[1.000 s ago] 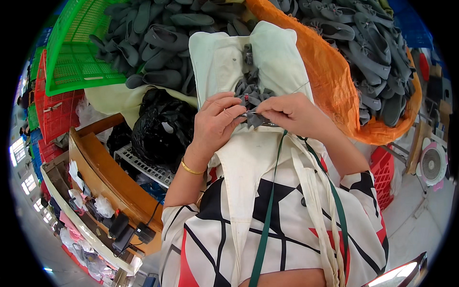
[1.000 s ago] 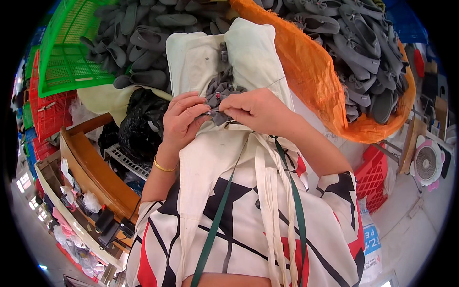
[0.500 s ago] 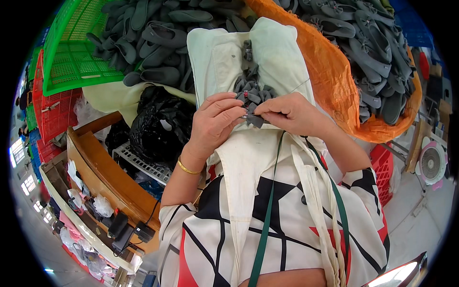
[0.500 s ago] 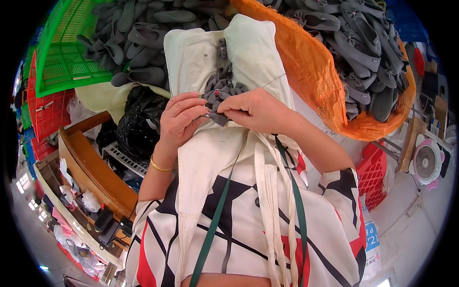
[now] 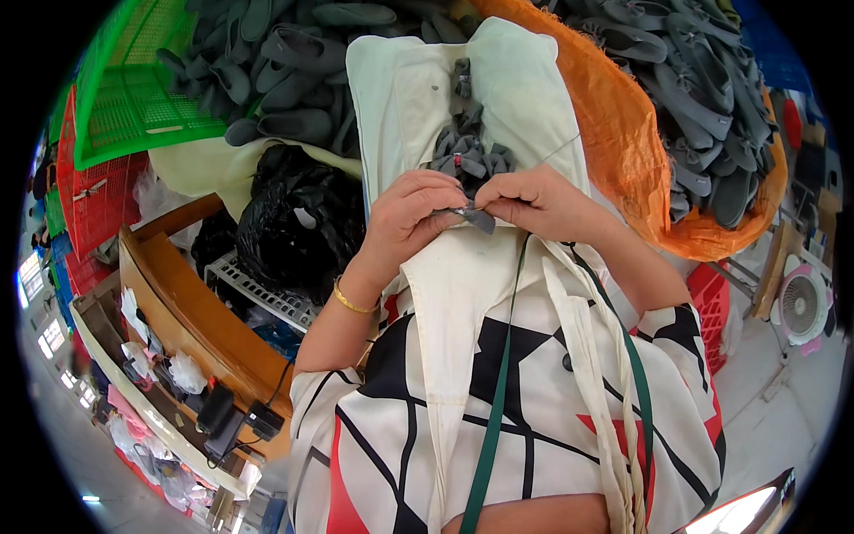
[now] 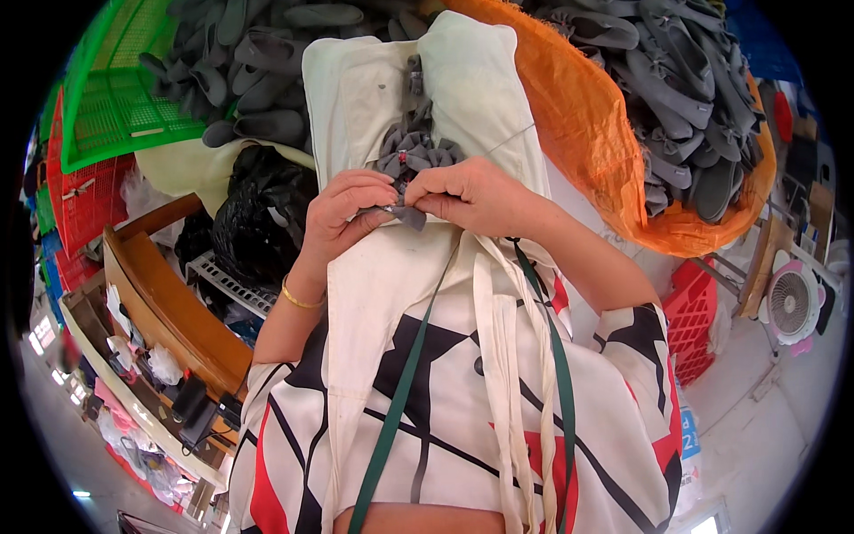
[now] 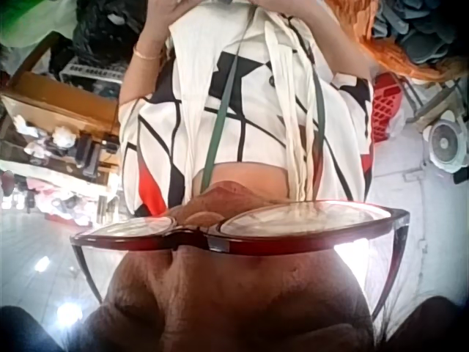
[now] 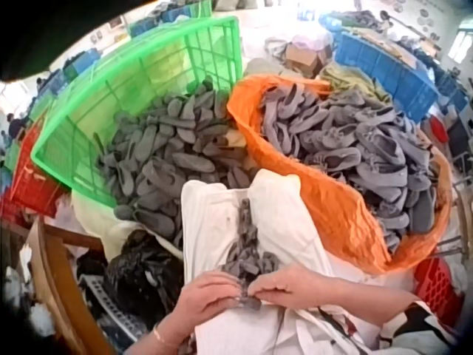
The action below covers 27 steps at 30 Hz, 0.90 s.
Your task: The person is sewing a grey slipper using a needle and thread. They repeatedly insert the needle into the slipper's strap and pull the thread through to secure it. The person works on a single slipper held in their hands, surrounded by large piles of similar slippers in green and orange baskets.
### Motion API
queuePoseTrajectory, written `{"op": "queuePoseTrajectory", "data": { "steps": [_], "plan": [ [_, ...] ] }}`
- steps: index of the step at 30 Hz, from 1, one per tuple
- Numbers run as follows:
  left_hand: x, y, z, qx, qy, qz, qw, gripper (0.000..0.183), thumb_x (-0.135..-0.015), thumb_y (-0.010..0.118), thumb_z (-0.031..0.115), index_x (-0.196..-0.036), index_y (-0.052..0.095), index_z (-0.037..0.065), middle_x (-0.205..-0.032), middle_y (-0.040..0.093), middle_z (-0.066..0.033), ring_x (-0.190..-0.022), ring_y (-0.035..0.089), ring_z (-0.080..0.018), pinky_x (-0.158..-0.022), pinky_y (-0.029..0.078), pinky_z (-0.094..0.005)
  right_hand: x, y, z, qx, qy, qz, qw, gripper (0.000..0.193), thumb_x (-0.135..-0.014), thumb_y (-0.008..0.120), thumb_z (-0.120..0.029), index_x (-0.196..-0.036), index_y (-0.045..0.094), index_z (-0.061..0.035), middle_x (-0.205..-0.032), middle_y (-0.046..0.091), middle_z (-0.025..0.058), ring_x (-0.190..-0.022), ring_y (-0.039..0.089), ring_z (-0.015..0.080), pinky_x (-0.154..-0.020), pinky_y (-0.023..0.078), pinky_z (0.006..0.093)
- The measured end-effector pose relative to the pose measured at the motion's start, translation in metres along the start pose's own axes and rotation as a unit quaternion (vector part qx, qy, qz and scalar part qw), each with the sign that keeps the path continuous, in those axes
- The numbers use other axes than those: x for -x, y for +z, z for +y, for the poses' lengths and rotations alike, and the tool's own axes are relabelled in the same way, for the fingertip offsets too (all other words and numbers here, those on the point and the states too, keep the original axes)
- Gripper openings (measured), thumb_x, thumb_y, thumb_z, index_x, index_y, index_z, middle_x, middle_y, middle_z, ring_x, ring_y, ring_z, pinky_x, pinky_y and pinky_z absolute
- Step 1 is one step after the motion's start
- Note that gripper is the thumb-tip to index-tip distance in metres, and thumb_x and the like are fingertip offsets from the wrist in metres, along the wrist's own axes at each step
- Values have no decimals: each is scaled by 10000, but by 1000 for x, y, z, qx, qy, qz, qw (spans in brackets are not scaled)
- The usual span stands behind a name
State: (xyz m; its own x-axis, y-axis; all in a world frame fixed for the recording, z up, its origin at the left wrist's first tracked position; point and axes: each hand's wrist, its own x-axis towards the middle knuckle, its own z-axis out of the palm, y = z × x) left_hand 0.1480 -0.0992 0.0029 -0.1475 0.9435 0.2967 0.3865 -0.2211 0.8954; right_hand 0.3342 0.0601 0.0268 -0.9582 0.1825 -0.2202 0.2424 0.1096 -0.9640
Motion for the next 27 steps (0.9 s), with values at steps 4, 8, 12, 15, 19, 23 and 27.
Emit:
{"op": "queuePoseTrajectory", "data": {
  "steps": [4, 8, 12, 15, 19, 23, 27],
  "plan": [
    [4, 1, 7, 9, -55, -16, 998, 229, -751, 799, 39, -962, 709, 32, -941, 697, -65, -931, 647, -247, -808, 522, -334, 2, 1, -3, -10, 22, -15, 1000, 105, -950, 631, -83, -1040, 667, -43, -801, 658, 33, -704, 566, 120, -684, 479, 259],
    [5, 5, 11, 19, -66, -14, 998, 222, -752, 807, 53, -950, 707, 46, -871, 656, -62, -846, 623, -233, -738, 503, -319, 3, 4, 1, -75, 64, -28, 995, 94, -960, 620, -90, -1008, 659, -20, -780, 638, -3, -694, 541, 80, -660, 469, 245],
    [4, 7, 13, 12, -49, -17, 999, 215, -756, 807, 63, -945, 706, 50, -850, 641, -66, -827, 616, -234, -716, 495, -311, 4, 1, -1, -113, 113, -57, 985, 95, -960, 615, -96, -984, 649, -11, -764, 616, -22, -685, 526, 55, -646, 461, 234],
    [3, 7, 15, -2, -61, -24, 998, 205, -770, 801, 65, -952, 709, 50, -860, 649, -60, -829, 617, -226, -721, 498, -309, 6, -1, 0, -137, 138, -65, 979, 98, -959, 617, -103, -990, 647, -15, -765, 614, -24, -698, 539, 51, -655, 465, 229],
    [2, 7, 25, 97, -172, -16, 980, 194, -788, 790, 57, -966, 712, 53, -895, 674, -47, -858, 619, -213, -755, 499, -305, 9, -5, 8, -103, 84, -68, 989, 123, -961, 616, -101, -1043, 655, -17, -835, 640, -13, -782, 575, 60, -720, 480, 228],
    [4, 8, 23, 120, -162, -29, 979, 191, -796, 781, 49, -977, 717, 55, -928, 699, -43, -890, 621, -211, -803, 492, -308, 12, -2, 14, -131, 42, -71, 988, 142, -978, 590, -52, -1092, 656, 0, -893, 639, -26, -820, 550, 45, -730, 456, 216],
    [6, 9, 18, 137, -145, -28, 980, 183, -800, 762, -9, -973, 710, 24, -957, 677, -58, -879, 604, -172, -781, 469, -275, 15, -5, 18, -162, 57, -80, 982, 178, -974, 605, -63, -1128, 680, -17, -983, 673, -3, -904, 584, 66, -817, 477, 234]
  ]
}}
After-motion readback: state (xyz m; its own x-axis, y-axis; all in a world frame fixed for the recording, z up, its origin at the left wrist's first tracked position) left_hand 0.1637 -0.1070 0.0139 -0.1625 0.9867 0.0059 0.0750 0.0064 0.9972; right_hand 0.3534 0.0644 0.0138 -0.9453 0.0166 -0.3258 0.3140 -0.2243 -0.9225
